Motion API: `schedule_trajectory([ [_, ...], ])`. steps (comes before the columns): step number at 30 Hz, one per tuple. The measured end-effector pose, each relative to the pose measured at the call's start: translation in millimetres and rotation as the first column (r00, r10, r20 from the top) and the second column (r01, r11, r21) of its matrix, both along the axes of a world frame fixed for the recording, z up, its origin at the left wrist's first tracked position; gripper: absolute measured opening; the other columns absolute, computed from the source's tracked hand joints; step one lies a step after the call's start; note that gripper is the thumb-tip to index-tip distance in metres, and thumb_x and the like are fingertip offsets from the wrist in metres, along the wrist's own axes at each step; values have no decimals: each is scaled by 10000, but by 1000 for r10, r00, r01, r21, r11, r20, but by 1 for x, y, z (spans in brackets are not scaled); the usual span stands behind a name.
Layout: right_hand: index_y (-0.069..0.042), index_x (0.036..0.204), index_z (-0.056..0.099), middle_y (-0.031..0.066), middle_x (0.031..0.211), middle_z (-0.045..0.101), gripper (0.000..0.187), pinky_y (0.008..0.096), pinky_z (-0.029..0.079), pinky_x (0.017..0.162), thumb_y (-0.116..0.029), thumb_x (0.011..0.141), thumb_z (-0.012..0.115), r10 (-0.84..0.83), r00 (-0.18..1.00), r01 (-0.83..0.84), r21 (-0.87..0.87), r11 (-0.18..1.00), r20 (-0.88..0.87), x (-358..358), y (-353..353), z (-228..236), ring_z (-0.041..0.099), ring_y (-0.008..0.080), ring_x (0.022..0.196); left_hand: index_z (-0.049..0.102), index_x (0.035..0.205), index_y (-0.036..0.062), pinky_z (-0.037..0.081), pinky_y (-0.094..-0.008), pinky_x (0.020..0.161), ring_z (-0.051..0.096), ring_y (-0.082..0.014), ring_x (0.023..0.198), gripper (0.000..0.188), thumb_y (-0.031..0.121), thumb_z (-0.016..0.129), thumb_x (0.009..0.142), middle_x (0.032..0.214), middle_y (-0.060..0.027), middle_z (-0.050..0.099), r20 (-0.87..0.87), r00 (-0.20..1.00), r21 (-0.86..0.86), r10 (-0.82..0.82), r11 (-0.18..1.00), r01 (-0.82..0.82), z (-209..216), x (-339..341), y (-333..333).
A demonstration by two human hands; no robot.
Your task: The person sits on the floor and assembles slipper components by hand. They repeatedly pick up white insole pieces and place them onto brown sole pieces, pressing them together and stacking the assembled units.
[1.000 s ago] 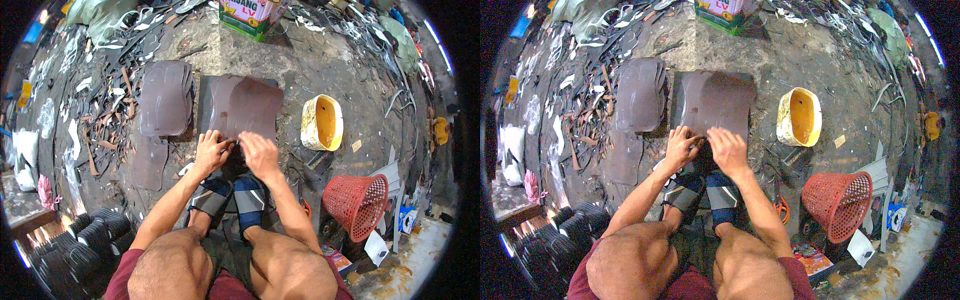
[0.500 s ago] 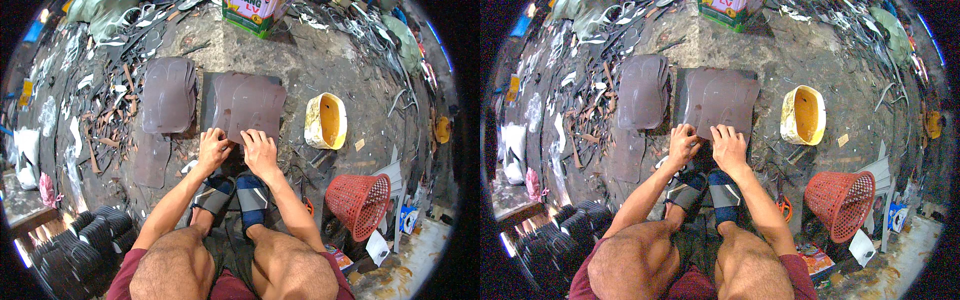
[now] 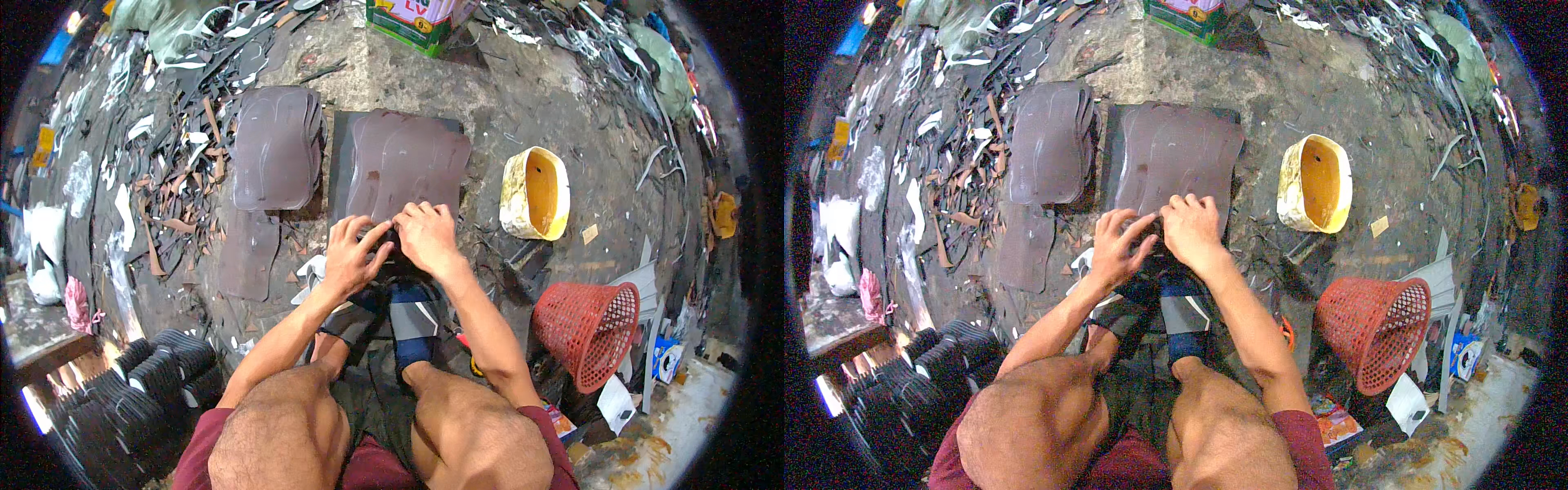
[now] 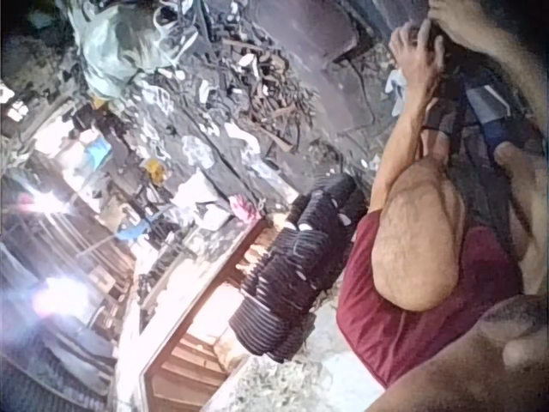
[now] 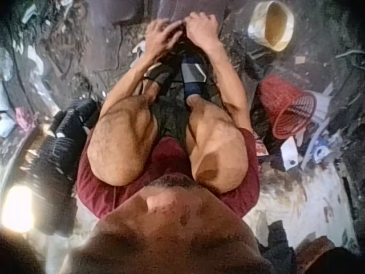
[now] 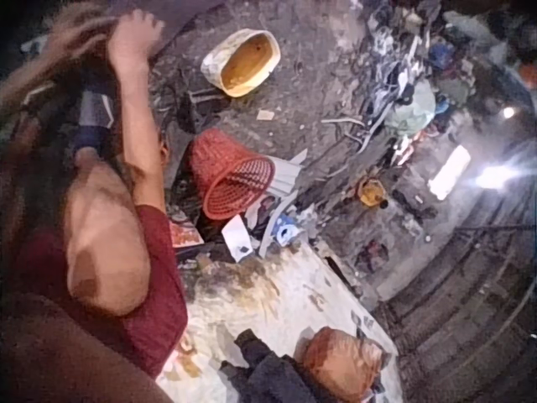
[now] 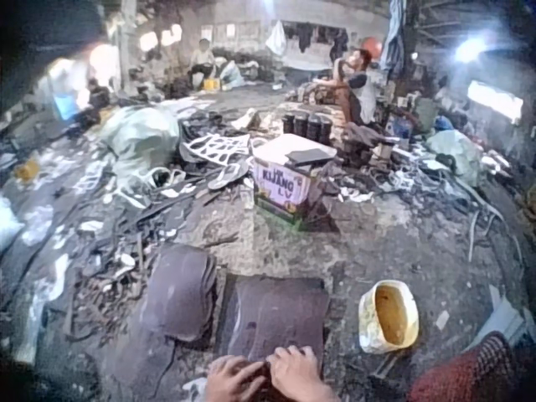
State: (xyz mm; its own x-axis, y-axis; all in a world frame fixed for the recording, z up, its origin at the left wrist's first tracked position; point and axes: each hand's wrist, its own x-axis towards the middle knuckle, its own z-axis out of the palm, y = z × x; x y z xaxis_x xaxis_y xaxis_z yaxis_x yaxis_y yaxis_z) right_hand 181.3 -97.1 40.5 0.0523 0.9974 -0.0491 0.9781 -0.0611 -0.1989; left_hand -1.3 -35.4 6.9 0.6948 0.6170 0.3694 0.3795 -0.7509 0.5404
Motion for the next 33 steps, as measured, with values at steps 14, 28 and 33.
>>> schedule_trajectory([
  [14, 35, 1374, 597, 144, 1289, 686, 399, 326, 529, 954, -82, 994, 636, -162, 308, 657, 87, 749, -938, 0, -10, 54, 660, 205, 1136, 482, 1522, 59, 448, -406, 1108, 534, -273, 1315, 737, 149, 822, 875, 1460, -158, 546, 275, 866, -935, 417, 325, 141, 41, -6, 62],
  [28, -160, 1181, 743, 61, 1295, 673, 319, 462, 457, 1026, -305, 897, 741, -14, 978, 96, 383, 919, -210, -20, -9, -30, 577, 306, 1262, 621, 1374, 37, 314, -492, 1171, 596, -380, 1242, 507, 153, 744, 896, 1288, -193, 671, 299, 657, 205, 692, 626, -752, 8, -99, 170],
  [33, -159, 1069, 728, 38, 1119, 670, 253, 458, 495, 877, -349, 902, 724, 31, 999, -16, 378, 926, -35, -23, 12, -22, 621, 285, 1125, 753, 1056, 68, 522, -423, 931, 656, -328, 1050, 245, 71, 785, 812, 1083, -133, 710, -14, 974, -254, 225, 942, -221, -5, -81, 26],
])
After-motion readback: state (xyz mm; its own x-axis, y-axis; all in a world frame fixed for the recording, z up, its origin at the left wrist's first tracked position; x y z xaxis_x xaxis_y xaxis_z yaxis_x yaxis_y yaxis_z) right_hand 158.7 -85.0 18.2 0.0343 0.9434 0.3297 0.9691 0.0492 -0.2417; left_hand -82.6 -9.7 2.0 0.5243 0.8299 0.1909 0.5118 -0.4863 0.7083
